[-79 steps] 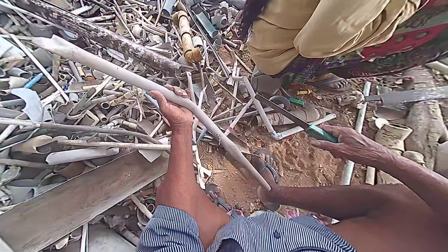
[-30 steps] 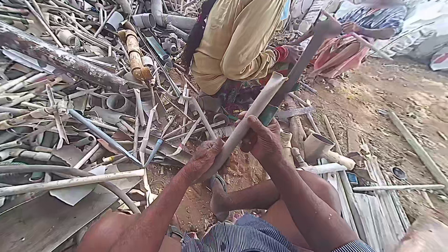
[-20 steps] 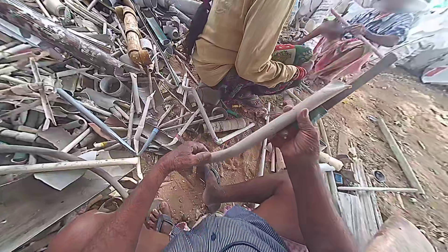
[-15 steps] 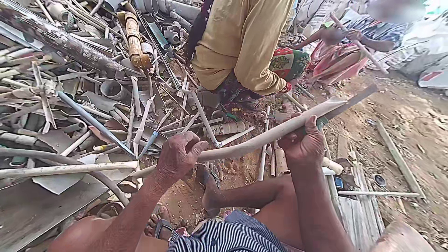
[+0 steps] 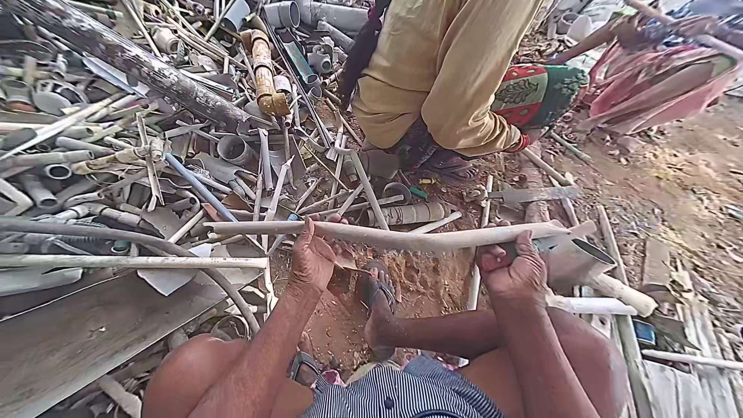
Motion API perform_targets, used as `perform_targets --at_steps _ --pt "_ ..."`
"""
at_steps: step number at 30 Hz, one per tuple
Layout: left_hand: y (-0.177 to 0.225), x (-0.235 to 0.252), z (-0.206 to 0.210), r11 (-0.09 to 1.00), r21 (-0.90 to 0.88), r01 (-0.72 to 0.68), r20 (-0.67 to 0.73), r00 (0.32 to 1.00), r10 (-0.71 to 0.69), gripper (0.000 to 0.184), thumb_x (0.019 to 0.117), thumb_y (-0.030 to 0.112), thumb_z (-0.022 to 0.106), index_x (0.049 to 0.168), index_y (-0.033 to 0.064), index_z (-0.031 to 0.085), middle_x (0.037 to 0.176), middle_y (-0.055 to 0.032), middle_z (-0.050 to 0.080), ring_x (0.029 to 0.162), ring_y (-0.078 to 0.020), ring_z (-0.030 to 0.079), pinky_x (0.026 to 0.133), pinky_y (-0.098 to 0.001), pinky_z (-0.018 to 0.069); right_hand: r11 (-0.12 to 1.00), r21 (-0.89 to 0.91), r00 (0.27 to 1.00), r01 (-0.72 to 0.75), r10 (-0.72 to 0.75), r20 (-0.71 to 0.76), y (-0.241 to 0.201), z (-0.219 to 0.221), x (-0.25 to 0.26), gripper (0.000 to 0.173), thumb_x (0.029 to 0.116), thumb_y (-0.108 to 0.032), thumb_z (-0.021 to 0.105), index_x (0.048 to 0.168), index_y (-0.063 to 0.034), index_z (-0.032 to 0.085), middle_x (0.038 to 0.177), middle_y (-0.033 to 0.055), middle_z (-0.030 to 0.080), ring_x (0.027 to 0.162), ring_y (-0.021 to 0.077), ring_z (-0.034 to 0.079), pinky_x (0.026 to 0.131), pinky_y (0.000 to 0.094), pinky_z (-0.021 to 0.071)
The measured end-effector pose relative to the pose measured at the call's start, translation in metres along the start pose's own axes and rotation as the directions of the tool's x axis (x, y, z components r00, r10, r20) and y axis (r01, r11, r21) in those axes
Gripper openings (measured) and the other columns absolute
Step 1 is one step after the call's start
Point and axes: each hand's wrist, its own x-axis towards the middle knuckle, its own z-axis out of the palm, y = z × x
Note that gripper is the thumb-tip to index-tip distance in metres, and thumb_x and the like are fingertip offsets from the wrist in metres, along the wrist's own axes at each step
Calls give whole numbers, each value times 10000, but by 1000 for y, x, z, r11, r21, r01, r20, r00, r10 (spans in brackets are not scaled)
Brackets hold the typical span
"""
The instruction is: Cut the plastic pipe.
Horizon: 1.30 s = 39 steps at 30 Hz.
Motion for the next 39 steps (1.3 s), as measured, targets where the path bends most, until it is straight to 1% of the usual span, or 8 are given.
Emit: perform_targets --at_steps 6,9,13,20,23,28,34,39 --pt "6 -2 20 986 -71 -149 46 987 153 366 1118 225 201 1087 78 536 773 -96 738 742 -270 761 781 -455 641 954 -48 951 -297 292 -101 64 -1 -28 349 1134 -263 304 1053 -78 588 819 17 723 510 20 600 422 140 464" --pt "17 6 32 957 -51 -287 -153 949 276 481 1131 349 247 771 162 505 467 52 483 419 -109 561 514 -294 567 869 -113 872 -482 461 -166 97 4 -46 233 1119 -238 374 1021 -96 530 724 10 629 489 37 569 427 160 478" --pt "45 22 13 902 -14 -433 -186 887 423 520 1119 424 280 692 193 467 450 71 383 376 -80 449 461 -264 494 601 -381 693 -703 700 -175 132 -14 -68 192 1109 -253 435 1094 -74 506 743 40 609 506 85 582 413 212 483" --pt "50 41 -25 857 152 -493 -315 797 514 480 1125 412 289 726 189 435 446 58 362 367 -111 445 452 -306 502 227 -611 483 -759 825 -294 124 -72 -85 351 1136 -383 286 1154 -102 495 661 22 521 422 93 476 372 224 428" --pt "43 43 -37 823 215 -525 -265 780 567 464 1130 377 271 760 177 466 454 56 392 396 -115 480 509 -326 532 220 -689 551 -691 777 -305 110 -80 -89 321 1139 -348 295 1138 -94 492 652 22 506 412 93 466 362 224 420" --pt "38 37 -46 817 212 -537 -105 818 565 541 1099 396 204 772 182 579 637 29 615 661 -154 668 791 -428 598 372 -896 591 -244 790 167 109 -59 -94 267 1080 -303 326 1166 -114 493 693 -24 560 446 68 509 417 216 474" --pt "47 26 -44 768 233 -597 -6 789 615 579 1094 308 183 628 202 510 479 55 509 464 -105 569 584 -333 583 310 -946 450 97 834 319 142 -23 -99 469 1101 -317 293 1427 -16 448 861 50 544 607 126 541 575 304 498" --pt "47 30 -54 712 287 -641 63 754 653 614 1099 247 132 594 182 474 438 49 477 388 -88 523 458 -257 529 45 -997 557 59 828 71 187 -63 -63 421 1141 -324 224 1280 -13 471 869 109 515 636 200 552 618 364 511"
